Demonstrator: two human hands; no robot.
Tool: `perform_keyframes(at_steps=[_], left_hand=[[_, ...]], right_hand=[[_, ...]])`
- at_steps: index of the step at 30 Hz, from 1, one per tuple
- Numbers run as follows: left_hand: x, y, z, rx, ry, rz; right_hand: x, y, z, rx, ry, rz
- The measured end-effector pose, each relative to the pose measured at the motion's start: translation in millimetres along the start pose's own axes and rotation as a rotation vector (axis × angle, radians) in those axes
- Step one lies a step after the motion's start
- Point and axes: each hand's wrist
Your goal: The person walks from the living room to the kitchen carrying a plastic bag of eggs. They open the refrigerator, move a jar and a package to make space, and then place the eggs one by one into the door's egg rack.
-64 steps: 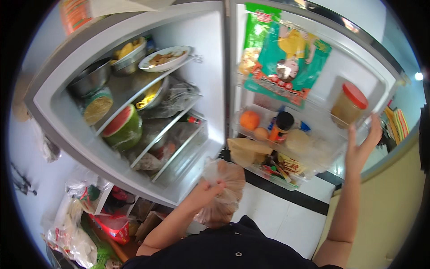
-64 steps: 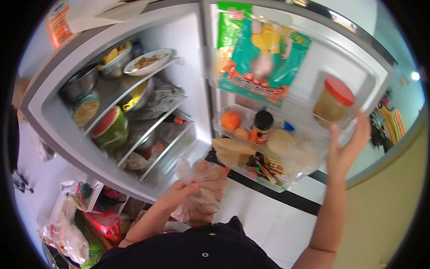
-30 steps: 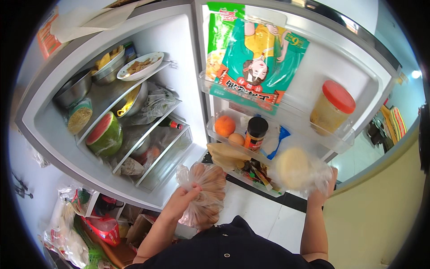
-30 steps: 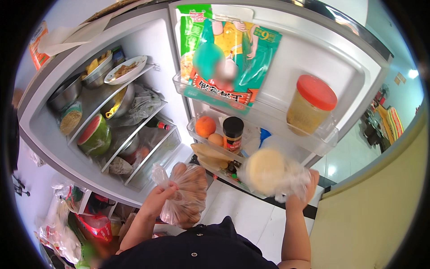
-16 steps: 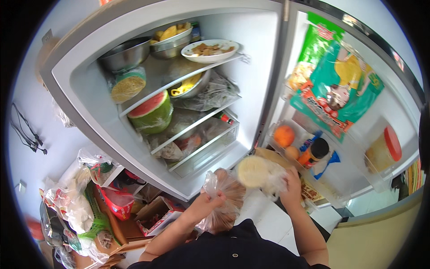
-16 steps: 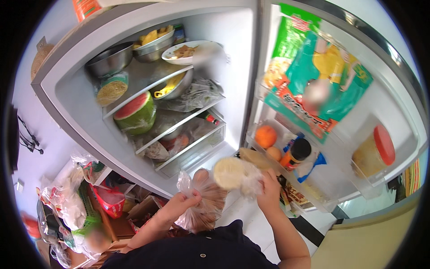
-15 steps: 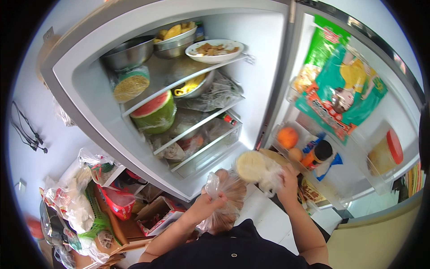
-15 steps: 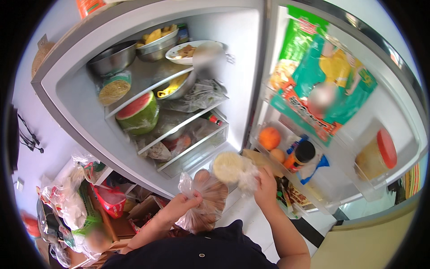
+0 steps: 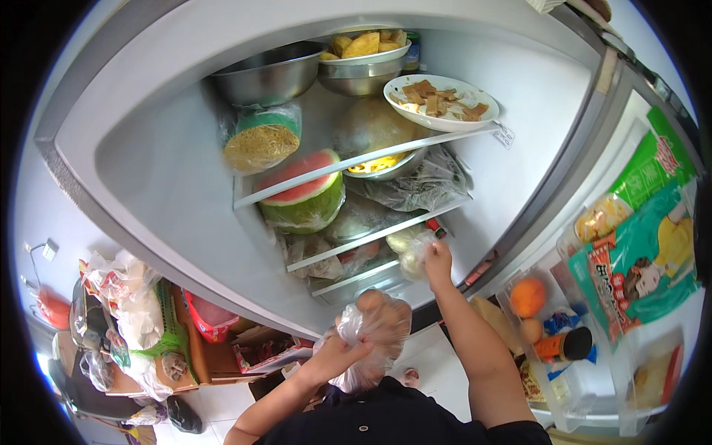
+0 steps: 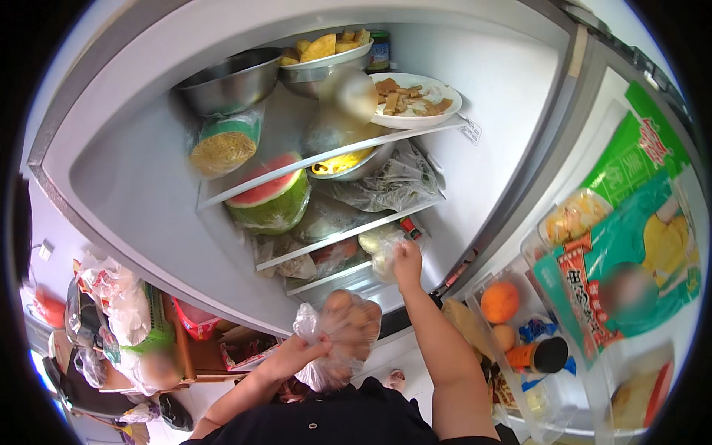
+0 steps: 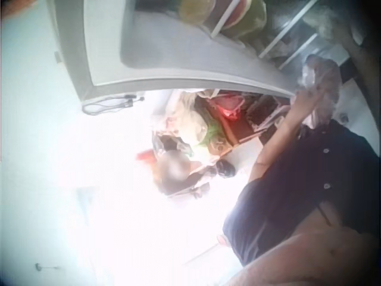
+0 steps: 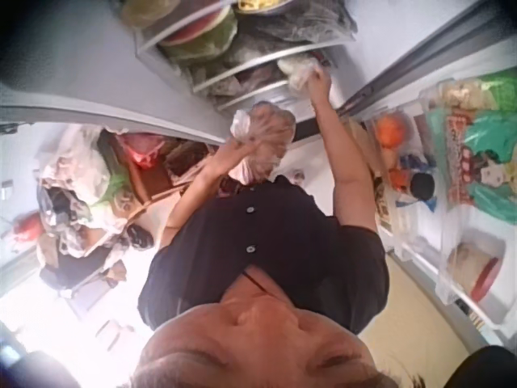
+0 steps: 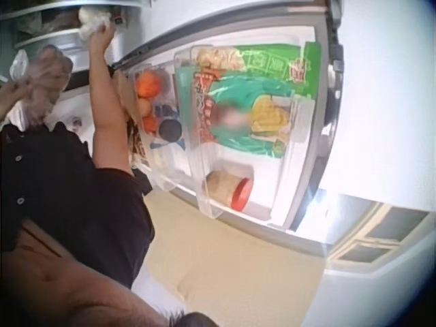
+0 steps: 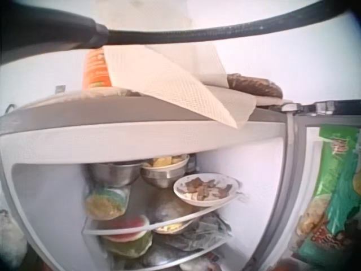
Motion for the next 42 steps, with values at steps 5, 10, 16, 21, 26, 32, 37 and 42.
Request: perform_keyframes(at_steps=[5,10,16,21,26,32,37,42], left_hand=[[8,-11,1,-0.017,-0.098,-0.012],[15,-11,5,-0.025,-0.129,-0.053],[26,-8,2,-0.038,-0.192,-0.169],[27,-3,2,-0.065,-0.176,-0.157],[27,4,0,-0.083,-0.179,-0.141],[21,11,1,-0.081,-0.124,-0.064],[21,18,12,-0.127,-0.102,-0.22],[25,27,29,-0.163,-0.048,-0.497]], right_hand=[[49,-15,43,0.129,-0.037,0.167],[61,-29,59,0.057,-0.102,0.51],[9,8,17,-0.327,0.091,-0.302],[-7,17,-13,-0.268,0.275,-0.669],[16,-12,11,-0.327,0.079,-0.45],[23,-10,19,-0.323,0.122,-0.469],[-5,16,-8,-0.208,0.17,-0.31],[-52,33,-88,-0.17,0.27,-0.234]])
Point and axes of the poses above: each hand's wrist, its own z-axis towards the middle knuckle, its own x-axis out of the palm, y = z × x, and after that the axes turned 5 degrees about -x, right-handed
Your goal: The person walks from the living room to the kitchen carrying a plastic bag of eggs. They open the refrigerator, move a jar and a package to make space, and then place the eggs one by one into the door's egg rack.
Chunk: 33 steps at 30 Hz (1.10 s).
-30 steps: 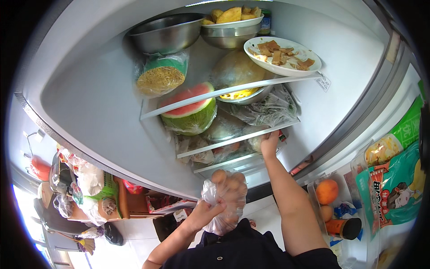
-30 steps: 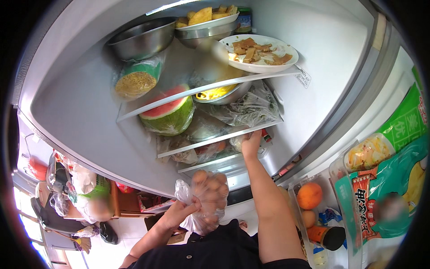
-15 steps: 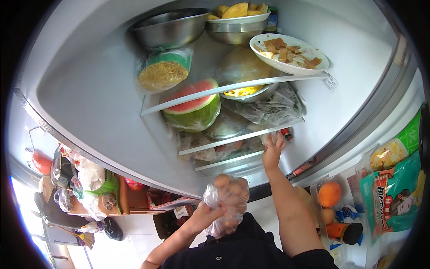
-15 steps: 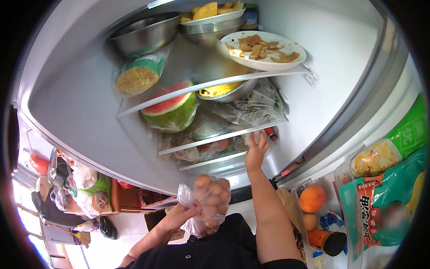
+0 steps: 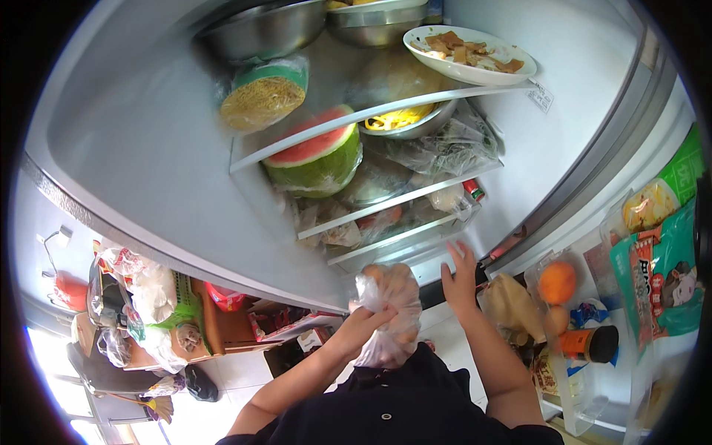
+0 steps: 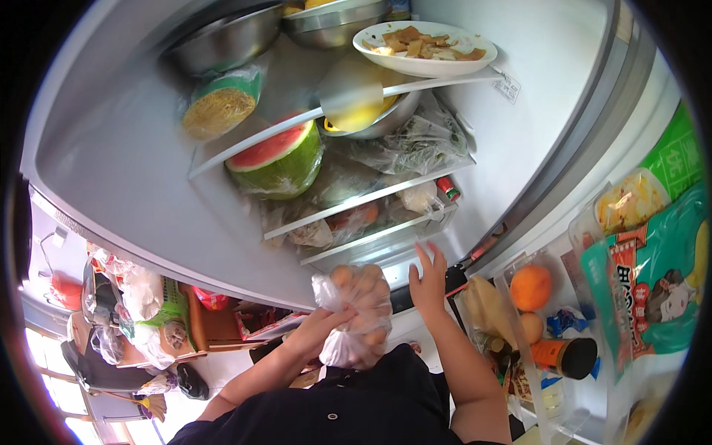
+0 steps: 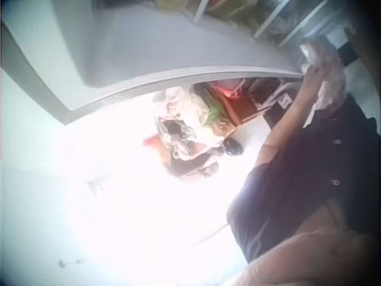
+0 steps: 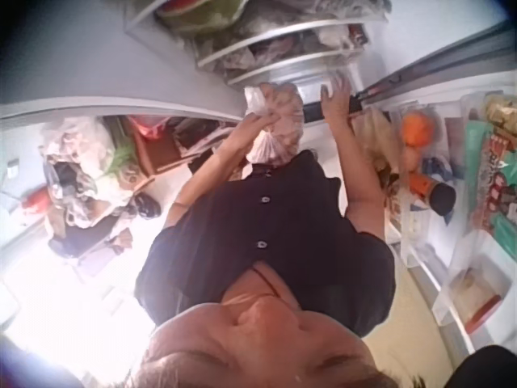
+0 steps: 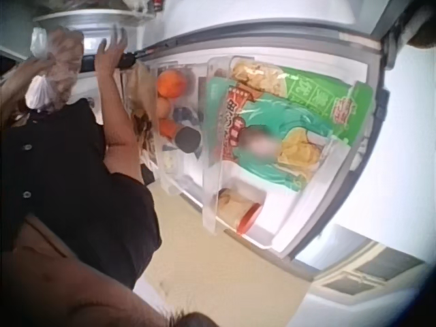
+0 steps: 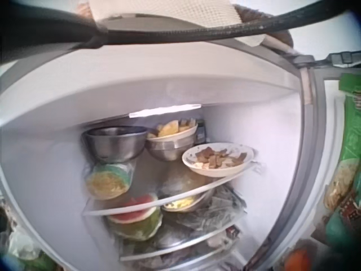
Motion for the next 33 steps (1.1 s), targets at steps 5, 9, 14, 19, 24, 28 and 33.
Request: perform_keyframes(at_steps=[5,9,14,19,24,28,33], left_hand=[[6,-3,11,-0.071,-0.03,-0.074],[3,14,38,-0.09,0.039,-0.267],[4,8,60,-0.117,0.162,-0.517],[7,3,70,-0.116,0.116,-0.626],[-13,32,104,-0.086,0.264,-0.767],[3,20,98,-0.056,0.085,-0.825],[0,11,98,0.006,0.123,-0.838]], right_hand=[[-27,57,-83,0.063,0.086,0.269],[-12,80,-113,0.104,0.116,0.219],[1,77,-102,0.083,0.034,-0.042],[2,66,-87,-0.015,-0.031,-0.098],[11,49,-74,-0.047,-0.079,-0.153],[21,41,-61,-0.04,-0.094,-0.183],[27,39,-43,-0.021,-0.069,-0.153]])
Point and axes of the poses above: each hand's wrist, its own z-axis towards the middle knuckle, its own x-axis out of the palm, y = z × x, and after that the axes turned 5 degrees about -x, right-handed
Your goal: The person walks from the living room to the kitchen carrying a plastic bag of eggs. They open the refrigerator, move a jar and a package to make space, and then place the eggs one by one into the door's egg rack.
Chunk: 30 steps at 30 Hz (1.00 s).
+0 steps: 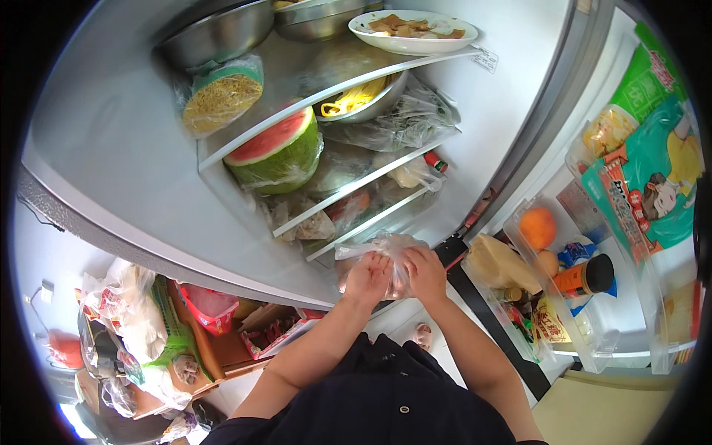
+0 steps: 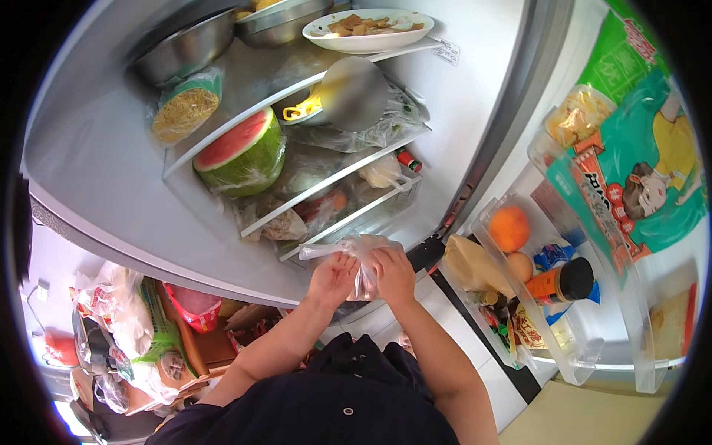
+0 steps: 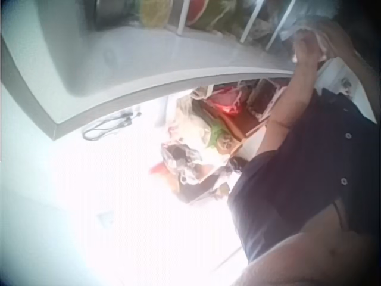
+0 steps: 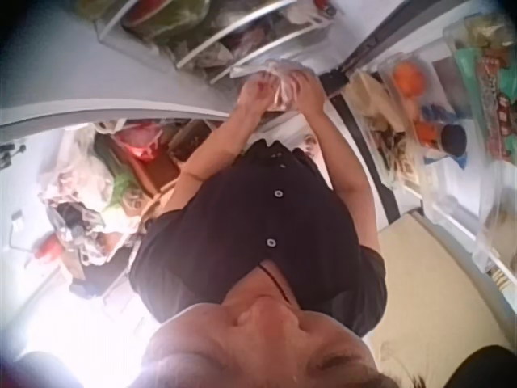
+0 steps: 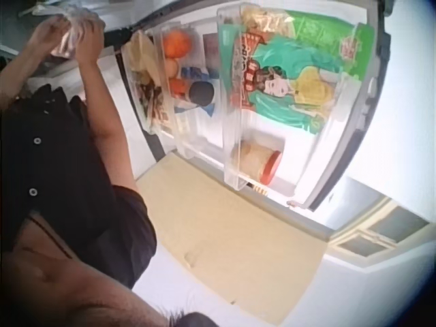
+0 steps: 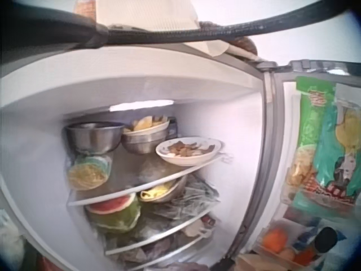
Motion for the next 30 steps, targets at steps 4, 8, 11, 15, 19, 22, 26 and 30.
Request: perform_keyframes(at_steps=[4,8,11,15,19,22,26,30], left_hand=[[-37,-4,20,-0.013,0.103,-0.091],[-40,2,20,0.017,0.096,-0.104],[-46,-1,23,0.019,0.084,-0.142],[-21,-1,18,0.024,0.017,-0.08],[-52,-6,35,-0.095,0.418,-0.182],[-40,-16,21,-0.033,0.099,-0.081],[-28,-25,25,-0.061,-0.221,0.058],[-12,-30,36,-0.226,-0.34,0.058]], right_hand=[[8,-4,9,0.044,0.057,0.046],[7,-2,16,0.042,0.058,0.153],[9,5,22,0.01,0.091,0.208],[13,-1,17,0.006,0.184,0.195],[8,-7,5,-0.016,0.167,0.221],[-20,-3,-12,-0.045,0.134,0.19],[-90,6,-51,0.043,0.218,0.177],[-161,26,-88,0.218,0.022,0.071]])
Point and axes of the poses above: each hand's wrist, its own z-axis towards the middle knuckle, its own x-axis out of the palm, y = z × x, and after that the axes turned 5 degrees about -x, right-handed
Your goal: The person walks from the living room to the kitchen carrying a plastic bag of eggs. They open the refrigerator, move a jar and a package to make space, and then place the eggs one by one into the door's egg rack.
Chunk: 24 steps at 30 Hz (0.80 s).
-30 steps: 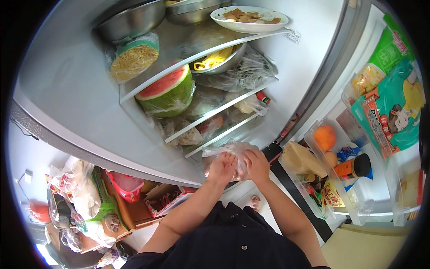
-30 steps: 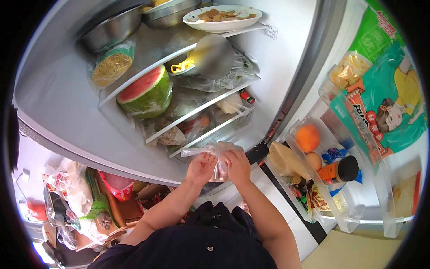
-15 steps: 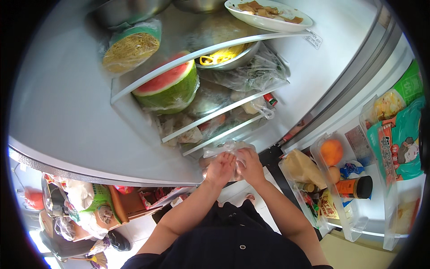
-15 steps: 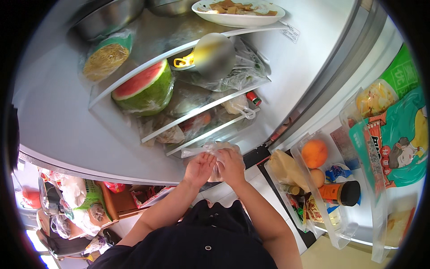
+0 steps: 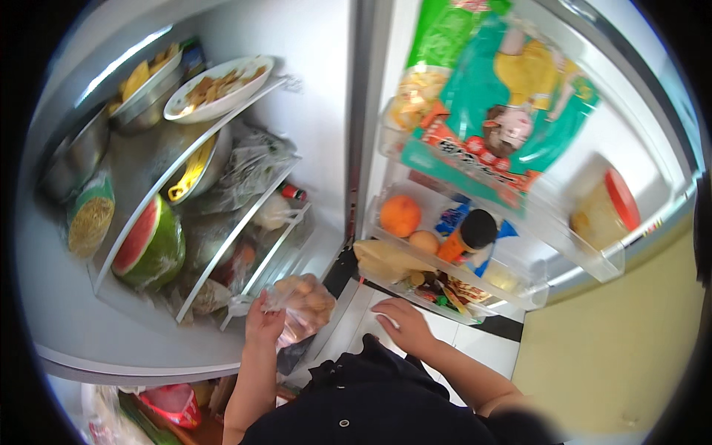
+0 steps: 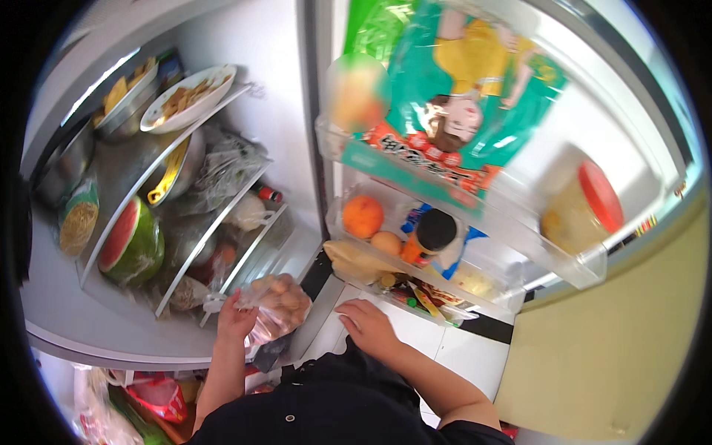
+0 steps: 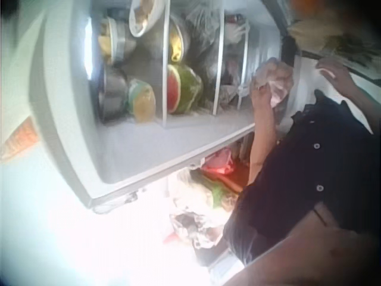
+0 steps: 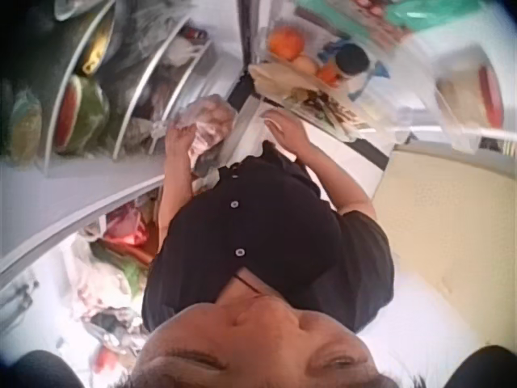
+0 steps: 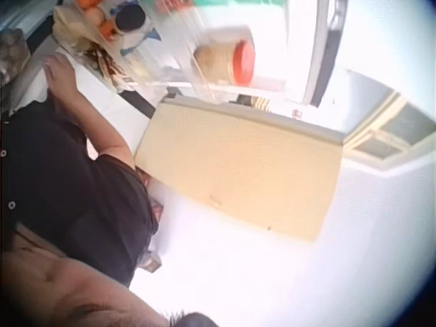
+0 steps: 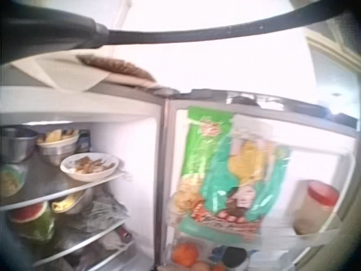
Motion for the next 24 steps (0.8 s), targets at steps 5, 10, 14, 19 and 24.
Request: perform_keyframes(at_steps=[5,10,14,19,24], left_hand=[[-15,-2,7,-0.065,0.019,-0.043],[-18,7,-1,-0.087,0.0,0.069],[-18,16,-14,-0.115,-0.015,0.043],[-22,25,-22,-0.088,-0.014,0.046],[-24,32,-35,-0.059,-0.058,-0.006]], right_hand=[[-72,35,-34,0.104,-0.466,-0.196],[-132,27,-9,0.215,-0.541,-0.374],[-146,15,16,0.377,-0.328,-0.278],[-145,6,30,0.423,-0.275,-0.203],[-154,5,26,0.411,-0.207,-0.057]])
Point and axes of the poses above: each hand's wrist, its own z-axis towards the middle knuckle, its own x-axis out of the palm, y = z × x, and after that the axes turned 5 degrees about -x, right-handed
